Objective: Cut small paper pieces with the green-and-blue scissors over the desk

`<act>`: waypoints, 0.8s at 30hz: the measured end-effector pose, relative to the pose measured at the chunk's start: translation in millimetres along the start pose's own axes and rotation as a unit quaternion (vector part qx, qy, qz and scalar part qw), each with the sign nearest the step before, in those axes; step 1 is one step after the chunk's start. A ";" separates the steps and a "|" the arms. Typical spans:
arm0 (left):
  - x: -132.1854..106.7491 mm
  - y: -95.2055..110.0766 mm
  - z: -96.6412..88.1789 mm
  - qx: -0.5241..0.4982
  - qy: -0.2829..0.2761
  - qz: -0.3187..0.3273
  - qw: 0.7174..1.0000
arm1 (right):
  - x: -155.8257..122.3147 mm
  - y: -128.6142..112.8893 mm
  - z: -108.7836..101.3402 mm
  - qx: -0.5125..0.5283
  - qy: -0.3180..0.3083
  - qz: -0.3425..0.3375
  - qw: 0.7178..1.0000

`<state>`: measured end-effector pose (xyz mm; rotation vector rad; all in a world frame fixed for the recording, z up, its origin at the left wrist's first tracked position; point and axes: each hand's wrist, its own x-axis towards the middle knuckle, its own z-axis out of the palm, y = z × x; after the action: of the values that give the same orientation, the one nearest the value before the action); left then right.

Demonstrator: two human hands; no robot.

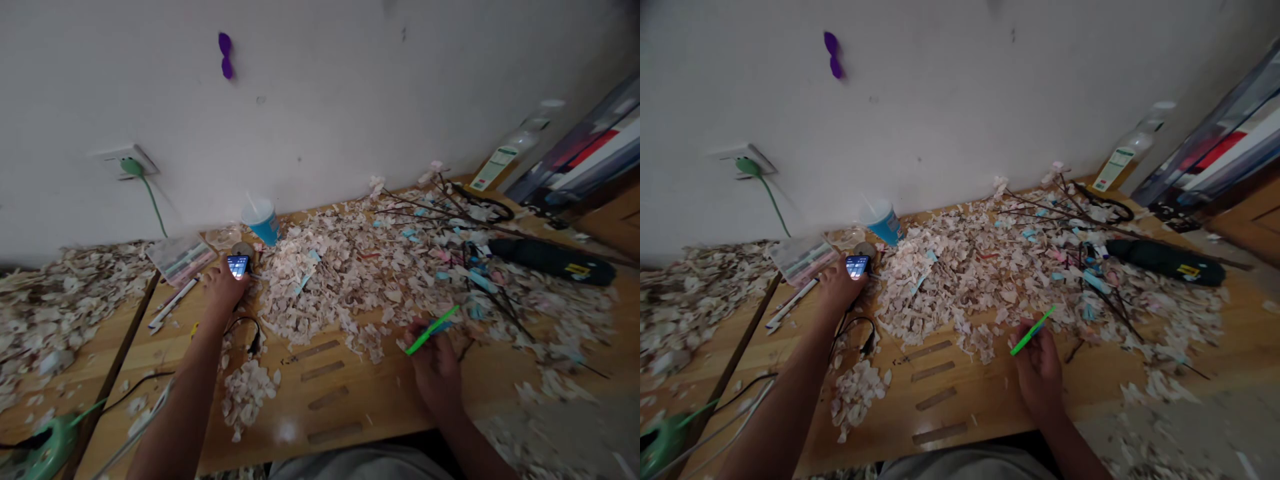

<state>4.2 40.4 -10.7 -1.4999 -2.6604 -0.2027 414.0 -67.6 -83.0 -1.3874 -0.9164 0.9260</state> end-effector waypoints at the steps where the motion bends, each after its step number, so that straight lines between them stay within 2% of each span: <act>1: 1.2 0.4 0.0 0.008 0.000 0.007 1.000 | 0.1 -0.1 0.1 0.002 0.002 0.003 1.000; 6: 8.3 -2.6 0.6 0.038 -0.008 0.055 0.998 | 0.8 0.8 0.5 0.001 -0.004 0.002 1.000; 14: 16.3 2.4 -5.4 0.057 -0.043 0.039 0.997 | 0.3 1.5 0.2 0.004 0.001 0.009 1.000; 18: 40.1 9.1 -11.0 0.046 -0.026 -0.002 0.999 | 0.2 -1.7 1.0 -0.001 0.000 0.014 1.000; 21: 64.1 18.1 -7.6 -0.011 -0.064 -0.018 0.998 | 0.7 -3.1 2.0 0.001 -0.006 0.013 1.000; 24: 81.6 28.0 0.4 -0.087 -0.098 0.001 0.991 | 1.3 -3.8 3.1 0.010 -0.007 0.007 1.000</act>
<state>-14.0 123.8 2.0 -1.6535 -2.8584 -0.3106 411.5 -65.2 -79.3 -1.3739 -0.9077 0.9547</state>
